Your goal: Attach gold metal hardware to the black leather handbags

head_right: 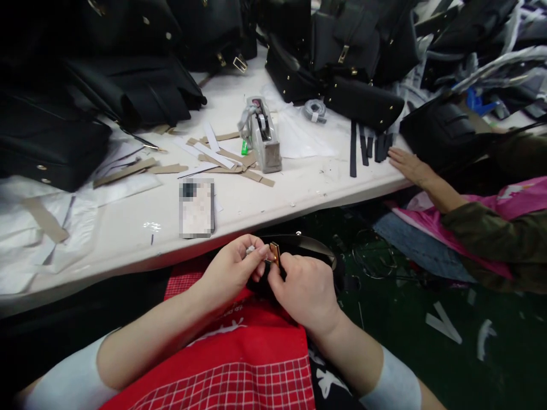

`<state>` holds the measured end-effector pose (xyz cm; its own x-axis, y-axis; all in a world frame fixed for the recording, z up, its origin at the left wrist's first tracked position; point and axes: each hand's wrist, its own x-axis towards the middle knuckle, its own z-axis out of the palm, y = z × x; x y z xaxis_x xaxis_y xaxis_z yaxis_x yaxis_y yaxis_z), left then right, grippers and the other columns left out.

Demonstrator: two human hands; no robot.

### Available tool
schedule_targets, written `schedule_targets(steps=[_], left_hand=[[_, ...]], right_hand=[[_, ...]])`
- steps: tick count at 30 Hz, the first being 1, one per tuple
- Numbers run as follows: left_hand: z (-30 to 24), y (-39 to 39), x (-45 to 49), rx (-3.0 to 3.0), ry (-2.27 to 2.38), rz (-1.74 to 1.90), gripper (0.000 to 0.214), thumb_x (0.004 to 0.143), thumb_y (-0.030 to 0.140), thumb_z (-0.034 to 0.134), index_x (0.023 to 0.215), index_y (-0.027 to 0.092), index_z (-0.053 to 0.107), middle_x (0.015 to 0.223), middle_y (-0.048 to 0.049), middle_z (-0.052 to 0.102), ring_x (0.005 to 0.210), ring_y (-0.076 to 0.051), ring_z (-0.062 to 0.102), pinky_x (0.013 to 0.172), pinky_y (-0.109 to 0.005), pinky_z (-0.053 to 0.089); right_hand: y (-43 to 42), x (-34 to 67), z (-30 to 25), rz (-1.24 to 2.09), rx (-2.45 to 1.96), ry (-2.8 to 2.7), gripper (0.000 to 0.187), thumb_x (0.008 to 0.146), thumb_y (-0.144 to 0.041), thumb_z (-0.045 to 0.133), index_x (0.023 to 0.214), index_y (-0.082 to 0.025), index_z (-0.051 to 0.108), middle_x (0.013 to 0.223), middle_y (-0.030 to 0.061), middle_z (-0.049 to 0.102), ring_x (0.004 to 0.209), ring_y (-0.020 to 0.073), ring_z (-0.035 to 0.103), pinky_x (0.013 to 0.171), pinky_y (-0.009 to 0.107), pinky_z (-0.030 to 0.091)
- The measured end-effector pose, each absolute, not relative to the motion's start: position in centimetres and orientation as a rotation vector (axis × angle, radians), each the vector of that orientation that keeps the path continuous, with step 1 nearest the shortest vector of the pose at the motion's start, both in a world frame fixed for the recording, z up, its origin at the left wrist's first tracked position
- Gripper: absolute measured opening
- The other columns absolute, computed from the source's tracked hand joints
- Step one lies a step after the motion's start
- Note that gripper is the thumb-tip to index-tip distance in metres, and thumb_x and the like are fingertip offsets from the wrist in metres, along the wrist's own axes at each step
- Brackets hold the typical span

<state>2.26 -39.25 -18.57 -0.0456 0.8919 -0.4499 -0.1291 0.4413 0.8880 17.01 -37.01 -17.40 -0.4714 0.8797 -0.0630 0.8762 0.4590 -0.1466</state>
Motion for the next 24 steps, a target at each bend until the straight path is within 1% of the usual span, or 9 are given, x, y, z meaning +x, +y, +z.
schedule_targets(steps=[2,4,6,7,12,17,20,22,24], left_hand=[[-18.6,-39.0,2.2,0.667,1.317,0.988,0.023,0.079,0.038,0.065,0.08,0.016,0.055,0.057,0.0045,0.056,0.047,-0.007,0.047,0.048,-0.019,0.04],[-18.7,-38.9,2.3,0.636,1.305,1.015,0.03,0.069,0.037,0.075,0.08,0.015,0.058,0.064,0.0028,0.06,0.051,-0.007,0.049,0.05,-0.02,0.04],[-18.8,-38.8,2.4,0.617,1.329,1.034,0.033,0.06,0.036,0.081,0.076,0.015,0.061,0.066,0.0019,0.062,0.053,-0.007,0.049,0.05,-0.02,0.04],[-18.9,-38.8,2.5,0.603,1.348,1.041,0.033,0.059,0.036,0.082,0.073,0.014,0.062,0.063,0.0022,0.061,0.052,-0.007,0.048,0.049,-0.02,0.039],[-19.3,-38.3,2.9,0.552,1.393,1.074,0.028,0.064,0.039,0.077,0.065,0.014,0.064,0.047,0.0058,0.05,0.042,-0.006,0.038,0.042,-0.02,0.031],[-19.6,-37.9,2.9,0.496,1.394,1.116,0.025,0.063,0.035,0.077,0.062,0.013,0.064,0.054,0.0025,0.056,0.047,-0.006,0.041,0.046,-0.021,0.032],[-19.7,-37.9,2.9,0.419,1.287,1.132,0.026,0.065,0.035,0.075,0.062,0.013,0.061,0.053,0.0032,0.054,0.045,-0.006,0.038,0.045,-0.021,0.03],[-19.6,-38.2,2.9,0.458,1.291,1.176,0.023,0.067,0.033,0.073,0.064,0.014,0.06,0.056,0.0028,0.055,0.048,-0.007,0.042,0.049,-0.021,0.034],[-19.4,-38.7,2.8,0.693,1.364,1.229,0.018,0.071,0.03,0.069,0.066,0.015,0.06,0.063,0.0011,0.059,0.056,-0.01,0.048,0.057,-0.023,0.041]], right_hand=[[-37.1,17.0,-17.5,0.176,-1.586,-2.687,0.03,0.089,-0.034,0.05,0.065,-0.02,0.061,0.059,0.0046,0.066,0.053,0.0156,0.056,0.054,0.03,0.024],[-37.1,17.0,-17.6,0.119,-1.569,-2.7,0.03,0.091,-0.034,0.049,0.068,-0.02,0.063,0.062,0.0061,0.067,0.055,0.017,0.059,0.054,0.031,0.025],[-37.2,17.0,-17.7,0.067,-1.547,-2.706,0.03,0.092,-0.033,0.048,0.07,-0.02,0.064,0.064,0.0071,0.068,0.058,0.0183,0.061,0.055,0.031,0.027],[-37.2,16.9,-17.8,0.036,-1.536,-2.709,0.03,0.092,-0.033,0.048,0.071,-0.019,0.064,0.064,0.0075,0.068,0.058,0.0188,0.061,0.055,0.031,0.027],[-37.3,16.5,-17.9,-0.105,-1.483,-2.75,0.03,0.094,-0.029,0.045,0.071,-0.019,0.061,0.062,0.0082,0.065,0.058,0.0199,0.061,0.054,0.032,0.025],[-37.2,16.1,-18.0,-0.118,-1.461,-2.771,0.029,0.095,-0.029,0.044,0.073,-0.019,0.06,0.064,0.008,0.066,0.059,0.0204,0.062,0.055,0.032,0.026],[-37.1,15.8,-17.9,-0.103,-1.499,-2.763,0.028,0.094,-0.029,0.045,0.074,-0.018,0.061,0.065,0.0082,0.066,0.059,0.0208,0.062,0.055,0.032,0.026],[-36.9,15.7,-17.9,-0.049,-1.544,-2.758,0.029,0.094,-0.031,0.045,0.074,-0.018,0.062,0.065,0.0089,0.066,0.058,0.0209,0.062,0.054,0.031,0.025],[-36.5,15.8,-17.8,0.077,-1.601,-2.75,0.029,0.093,-0.034,0.047,0.075,-0.018,0.064,0.066,0.0093,0.067,0.058,0.0211,0.061,0.053,0.031,0.025]])
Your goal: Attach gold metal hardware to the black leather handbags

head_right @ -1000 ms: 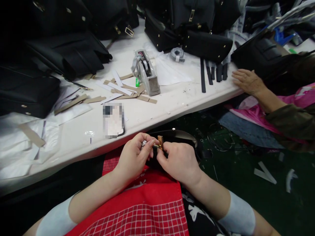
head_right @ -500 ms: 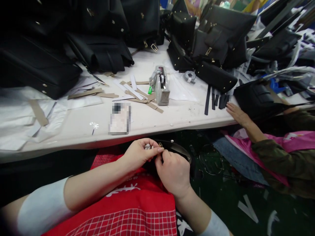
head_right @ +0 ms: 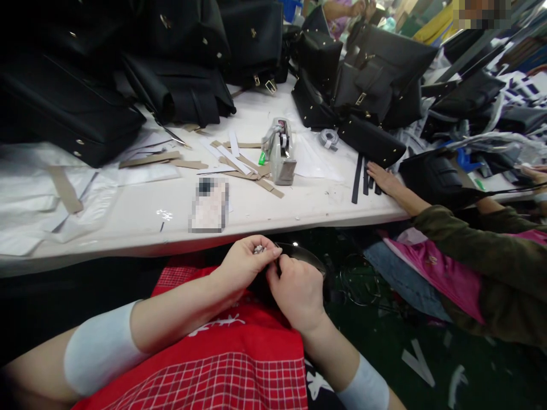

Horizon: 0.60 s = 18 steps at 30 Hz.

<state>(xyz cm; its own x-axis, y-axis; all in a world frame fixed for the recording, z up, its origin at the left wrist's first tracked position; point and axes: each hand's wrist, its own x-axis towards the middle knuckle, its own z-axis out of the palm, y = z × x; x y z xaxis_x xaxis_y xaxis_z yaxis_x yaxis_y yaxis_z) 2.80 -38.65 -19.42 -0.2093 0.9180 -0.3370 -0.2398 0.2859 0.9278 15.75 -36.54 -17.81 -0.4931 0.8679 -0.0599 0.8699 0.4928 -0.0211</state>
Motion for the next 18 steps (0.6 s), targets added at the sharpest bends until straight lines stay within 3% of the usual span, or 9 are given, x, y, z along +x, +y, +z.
schedule_targets(steps=[5,8,11,15,18], left_hand=[[-19.5,-39.5,1.9,1.5,1.325,1.175,0.01,0.081,0.02,0.061,0.071,0.018,0.062,0.074,-0.001,0.061,0.073,-0.014,0.055,0.071,-0.026,0.044],[-19.7,-39.2,1.4,1.443,1.337,1.145,0.009,0.082,0.023,0.061,0.074,0.018,0.062,0.075,-0.0003,0.063,0.072,-0.014,0.056,0.071,-0.026,0.046],[-19.9,-38.7,1.1,1.361,1.33,1.141,0.01,0.082,0.026,0.061,0.077,0.018,0.063,0.077,-0.0004,0.064,0.074,-0.014,0.057,0.073,-0.027,0.046],[-19.5,-38.5,0.5,1.308,1.318,1.13,0.012,0.083,0.028,0.061,0.076,0.017,0.061,0.075,0.0006,0.063,0.071,-0.013,0.055,0.07,-0.025,0.045],[-19.0,-38.8,0.4,1.346,1.329,1.091,0.012,0.084,0.026,0.059,0.074,0.018,0.058,0.072,0.0011,0.061,0.069,-0.013,0.055,0.067,-0.024,0.045]], right_hand=[[-35.6,17.1,-18.1,-0.658,1.555,2.65,0.017,0.086,-0.028,0.052,0.081,-0.02,0.066,0.073,0.0055,0.069,0.068,0.0208,0.062,0.058,0.028,0.034],[-35.2,17.9,-18.3,-1.18,1.396,2.757,0.019,0.086,-0.027,0.051,0.097,-0.018,0.064,0.091,0.0062,0.069,0.084,0.0211,0.062,0.075,0.029,0.044],[-34.9,18.2,-18.4,-1.667,1.325,2.707,0.026,0.092,-0.025,0.042,0.108,-0.019,0.061,0.108,0.0072,0.065,0.098,0.0203,0.06,0.088,0.031,0.045],[-34.5,18.3,-18.4,-1.856,1.316,2.644,0.026,0.096,-0.032,0.042,0.106,-0.02,0.062,0.107,0.0057,0.064,0.098,0.0189,0.058,0.09,0.03,0.043],[-34.4,18.3,-18.7,-1.878,1.323,2.618,0.026,0.097,-0.034,0.043,0.096,-0.019,0.063,0.089,0.003,0.063,0.084,0.0165,0.057,0.079,0.027,0.045]])
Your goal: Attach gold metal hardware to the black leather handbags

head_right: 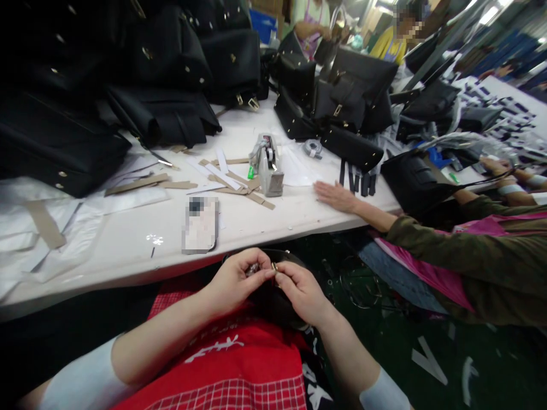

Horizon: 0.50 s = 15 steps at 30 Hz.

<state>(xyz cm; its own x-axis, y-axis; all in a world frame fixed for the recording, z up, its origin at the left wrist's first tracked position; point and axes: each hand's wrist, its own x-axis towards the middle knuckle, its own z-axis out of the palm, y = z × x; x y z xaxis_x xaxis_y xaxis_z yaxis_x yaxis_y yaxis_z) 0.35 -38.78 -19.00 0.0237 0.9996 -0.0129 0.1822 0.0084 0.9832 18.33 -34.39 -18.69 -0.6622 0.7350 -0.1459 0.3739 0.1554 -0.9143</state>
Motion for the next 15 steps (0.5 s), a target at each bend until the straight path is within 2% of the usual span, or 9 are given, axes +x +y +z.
schedule_targets(steps=[4,7,9,13,15], left_hand=[[-19.4,-38.9,1.0,1.687,1.511,1.007,0.013,0.087,0.017,0.049,0.076,0.019,0.054,0.078,-0.0019,0.061,0.072,-0.015,0.056,0.068,-0.027,0.048],[-20.1,-39.0,1.9,2.057,1.523,0.893,0.017,0.089,0.011,0.041,0.083,0.019,0.055,0.087,-0.0065,0.062,0.08,-0.019,0.059,0.075,-0.033,0.051],[-20.4,-39.3,2.2,2.134,1.459,0.858,0.016,0.089,0.011,0.041,0.086,0.019,0.055,0.09,-0.0078,0.062,0.083,-0.021,0.06,0.078,-0.036,0.052],[-20.6,-39.4,1.8,1.715,1.363,0.993,0.01,0.089,0.017,0.045,0.08,0.019,0.05,0.087,-0.0056,0.063,0.079,-0.017,0.059,0.076,-0.034,0.052],[-20.4,-39.2,1.5,1.393,1.244,1.074,0.012,0.091,0.022,0.045,0.079,0.019,0.045,0.094,-0.0062,0.065,0.076,-0.015,0.061,0.072,-0.032,0.053]], right_hand=[[-34.3,17.7,-19.7,1.377,-1.156,-2.112,0.028,0.096,-0.036,0.043,0.08,-0.018,0.059,0.075,0.0004,0.058,0.07,0.0147,0.053,0.066,0.026,0.043],[-34.4,17.3,-20.6,1.226,-1.239,-2.088,0.033,0.097,-0.04,0.038,0.08,-0.019,0.057,0.076,0.0026,0.06,0.073,0.0166,0.054,0.071,0.029,0.044],[-34.5,17.4,-21.0,1.297,-1.297,-1.936,0.036,0.096,-0.045,0.037,0.081,-0.02,0.057,0.079,0.0042,0.062,0.074,0.0179,0.056,0.074,0.031,0.046],[-34.3,18.2,-21.3,1.665,-1.378,-1.417,0.035,0.089,-0.051,0.049,0.082,-0.019,0.06,0.084,0.0056,0.065,0.078,0.0192,0.06,0.072,0.03,0.049],[-34.1,18.5,-21.2,1.748,-1.381,-1.287,0.033,0.084,-0.051,0.057,0.081,-0.018,0.062,0.083,0.0047,0.066,0.079,0.0187,0.06,0.072,0.029,0.048]])
